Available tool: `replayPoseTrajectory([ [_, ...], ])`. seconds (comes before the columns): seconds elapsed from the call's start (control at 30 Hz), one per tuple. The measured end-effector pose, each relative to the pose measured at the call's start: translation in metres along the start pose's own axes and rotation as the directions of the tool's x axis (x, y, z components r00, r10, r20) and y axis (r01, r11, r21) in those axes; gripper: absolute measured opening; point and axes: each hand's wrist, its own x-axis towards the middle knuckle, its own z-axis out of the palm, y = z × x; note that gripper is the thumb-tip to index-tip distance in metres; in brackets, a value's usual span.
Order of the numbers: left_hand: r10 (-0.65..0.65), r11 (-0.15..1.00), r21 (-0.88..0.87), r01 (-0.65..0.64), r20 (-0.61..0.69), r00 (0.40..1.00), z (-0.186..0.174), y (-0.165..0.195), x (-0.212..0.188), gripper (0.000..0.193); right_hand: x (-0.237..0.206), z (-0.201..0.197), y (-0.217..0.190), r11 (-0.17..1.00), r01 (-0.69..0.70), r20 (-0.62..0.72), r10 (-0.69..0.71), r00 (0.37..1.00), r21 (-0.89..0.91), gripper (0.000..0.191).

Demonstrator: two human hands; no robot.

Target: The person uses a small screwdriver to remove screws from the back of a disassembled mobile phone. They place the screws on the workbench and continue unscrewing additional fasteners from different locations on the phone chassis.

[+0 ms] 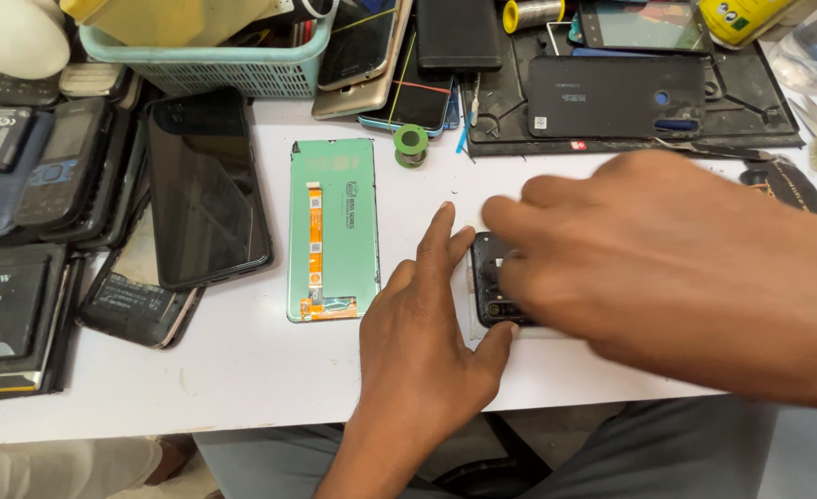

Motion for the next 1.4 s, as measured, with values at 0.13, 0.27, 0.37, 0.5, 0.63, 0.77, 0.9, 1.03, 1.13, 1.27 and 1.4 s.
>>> replayPoseTrajectory([
  [0.13, -0.016, 1.0, 0.015, 0.016, 0.014, 1.0, -0.002, 0.001, 0.002, 0.105, 0.023, -0.021, -0.014, 0.997, 0.017, 0.321, 0.01, 0.947, -0.082, 0.009],
  [0.27, -0.014, 1.0, 0.026, 0.013, 0.008, 1.0, 0.0, 0.004, 0.003, 0.089, 0.036, -0.03, -0.016, 0.992, 0.103, 0.22, -0.086, 0.972, -0.07, 0.011],
  [0.37, -0.064, 0.997, 0.036, 0.063, 0.039, 0.997, -0.001, 0.004, 0.005, 0.078, 0.036, -0.034, -0.013, 0.995, 0.08, 0.256, -0.063, 0.965, -0.056, 0.012],
  [0.5, -0.067, 0.998, 0.006, 0.066, 0.015, 0.998, 0.0, 0.005, 0.007, 0.099, 0.037, -0.032, -0.009, 0.997, 0.064, 0.252, -0.053, 0.966, -0.034, 0.012],
  [0.63, -0.065, 0.997, 0.037, 0.064, 0.045, 0.997, 0.002, 0.001, 0.007, 0.107, 0.038, -0.018, -0.003, 0.999, 0.048, 0.243, -0.042, 0.969, -0.018, 0.013],
  [0.77, -0.015, 1.0, 0.014, 0.016, -0.047, 0.999, 0.009, -0.007, 0.001, 0.105, 0.041, 0.004, -0.001, 0.996, 0.024, 0.046, -0.028, 0.999, 0.081, 0.018],
  [0.9, -0.018, 1.0, 0.009, 0.019, -0.132, 0.991, 0.023, -0.018, 0.0, 0.091, 0.05, 0.01, -0.002, 0.993, 0.056, -0.015, -0.055, 0.998, 0.107, 0.025],
  [1.03, -0.027, 0.999, -0.018, 0.026, -0.045, 0.999, 0.034, -0.051, 0.013, 0.113, 0.059, 0.005, 0.004, 0.993, 0.085, -0.006, -0.085, 0.996, 0.077, 0.021],
  [1.13, 0.044, 0.999, -0.026, -0.041, 0.11, 0.993, 0.04, -0.088, 0.023, 0.116, 0.065, 0.008, 0.009, 0.987, 0.075, 0.053, -0.083, 0.995, 0.14, 0.02],
  [1.27, 0.042, 0.999, -0.033, -0.038, 0.114, 0.993, 0.052, -0.109, 0.025, 0.11, 0.069, 0.014, 0.015, 0.966, 0.115, 0.032, -0.126, 0.992, 0.231, 0.016],
  [1.4, 0.053, 0.998, -0.018, -0.052, 0.082, 0.995, 0.046, -0.097, 0.027, 0.104, 0.07, 0.01, 0.012, 0.982, 0.069, 0.071, -0.083, 0.994, 0.173, 0.018],
])
